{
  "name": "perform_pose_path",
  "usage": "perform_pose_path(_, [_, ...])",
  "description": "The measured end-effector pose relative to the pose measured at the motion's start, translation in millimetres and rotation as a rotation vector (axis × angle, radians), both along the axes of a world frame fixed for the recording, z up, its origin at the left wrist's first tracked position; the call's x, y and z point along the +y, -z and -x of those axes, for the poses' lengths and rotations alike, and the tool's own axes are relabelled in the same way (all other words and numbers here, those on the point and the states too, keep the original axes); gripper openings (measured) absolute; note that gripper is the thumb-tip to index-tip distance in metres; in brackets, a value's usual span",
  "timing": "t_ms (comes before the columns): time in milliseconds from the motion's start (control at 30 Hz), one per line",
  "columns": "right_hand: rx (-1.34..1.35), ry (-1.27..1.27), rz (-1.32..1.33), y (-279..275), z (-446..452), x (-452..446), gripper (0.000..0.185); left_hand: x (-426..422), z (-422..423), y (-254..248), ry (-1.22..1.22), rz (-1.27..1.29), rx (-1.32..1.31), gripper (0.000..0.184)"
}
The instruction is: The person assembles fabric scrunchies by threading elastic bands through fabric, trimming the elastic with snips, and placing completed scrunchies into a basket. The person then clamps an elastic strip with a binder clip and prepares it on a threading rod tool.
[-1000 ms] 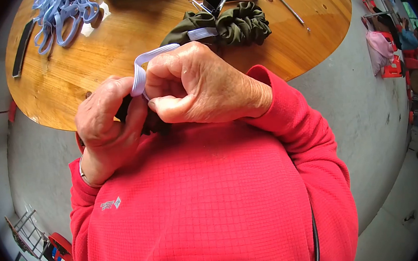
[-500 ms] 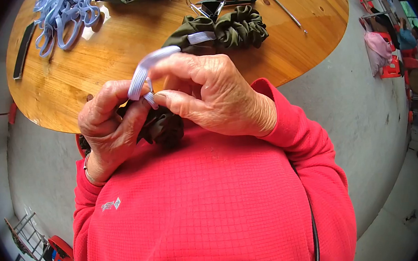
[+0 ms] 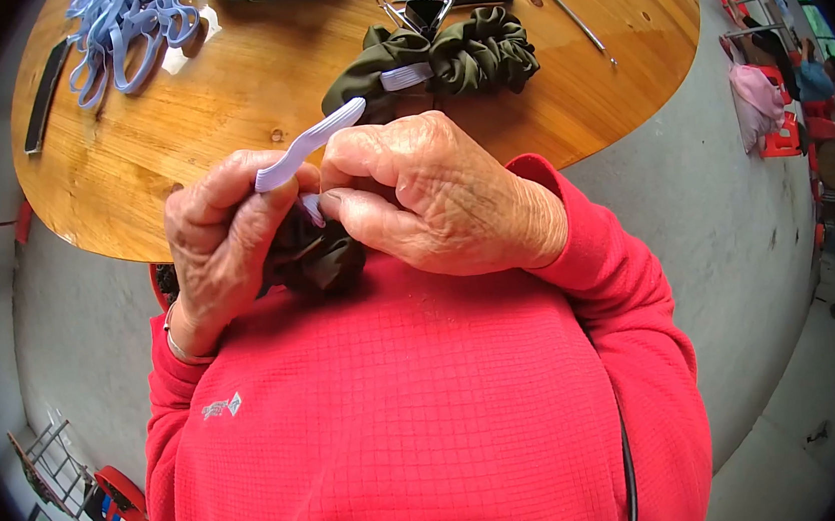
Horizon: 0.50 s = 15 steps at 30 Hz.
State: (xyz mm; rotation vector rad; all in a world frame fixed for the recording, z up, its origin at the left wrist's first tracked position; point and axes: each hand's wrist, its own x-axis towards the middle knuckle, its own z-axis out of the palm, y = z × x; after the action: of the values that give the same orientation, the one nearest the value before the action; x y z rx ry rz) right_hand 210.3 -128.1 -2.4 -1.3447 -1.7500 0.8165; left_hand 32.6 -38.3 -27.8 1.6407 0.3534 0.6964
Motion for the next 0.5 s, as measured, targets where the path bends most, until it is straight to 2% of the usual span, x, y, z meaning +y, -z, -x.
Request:
perform_pose_path(67, [0.014, 0.011, -0.005, 0.7, 1.5, -1.4, 0.006, -1.4, 0.0, -2.3, 0.031, 0.031, 0.030, 0.012])
perform_pose_path(167, [0.171, 0.032, 0.153, -1.7, 2.2, -5.2, 0.007, 2.7, 2.1, -13.4, 0.103, 0.148, 0.127, 0.019])
perform_pose_path(267, [0.165, 0.026, 0.088, 4.9, 4.0, -4.5, 0.007, 5.3, 0.7, -9.1, 0.188, 0.056, 0.173, 0.013])
perform_pose_path(300, [0.178, 0.000, 0.114, 4.4, 3.2, -4.1, 0.007, 4.9, 2.0, -13.5, 0.189, 0.199, 0.264, 0.011])
perform_pose_path(400, [0.224, -0.071, 0.233, -1.9, -2.7, -5.1, 0.007, 4.9, 1.4, -21.0, 0.234, 0.358, 0.296, 0.009])
perform_pose_path(500, [0.292, -0.131, 0.404, -7.7, -8.4, -6.1, 0.008, 3.4, 3.5, -14.5, 0.211, 0.372, 0.238, 0.007])
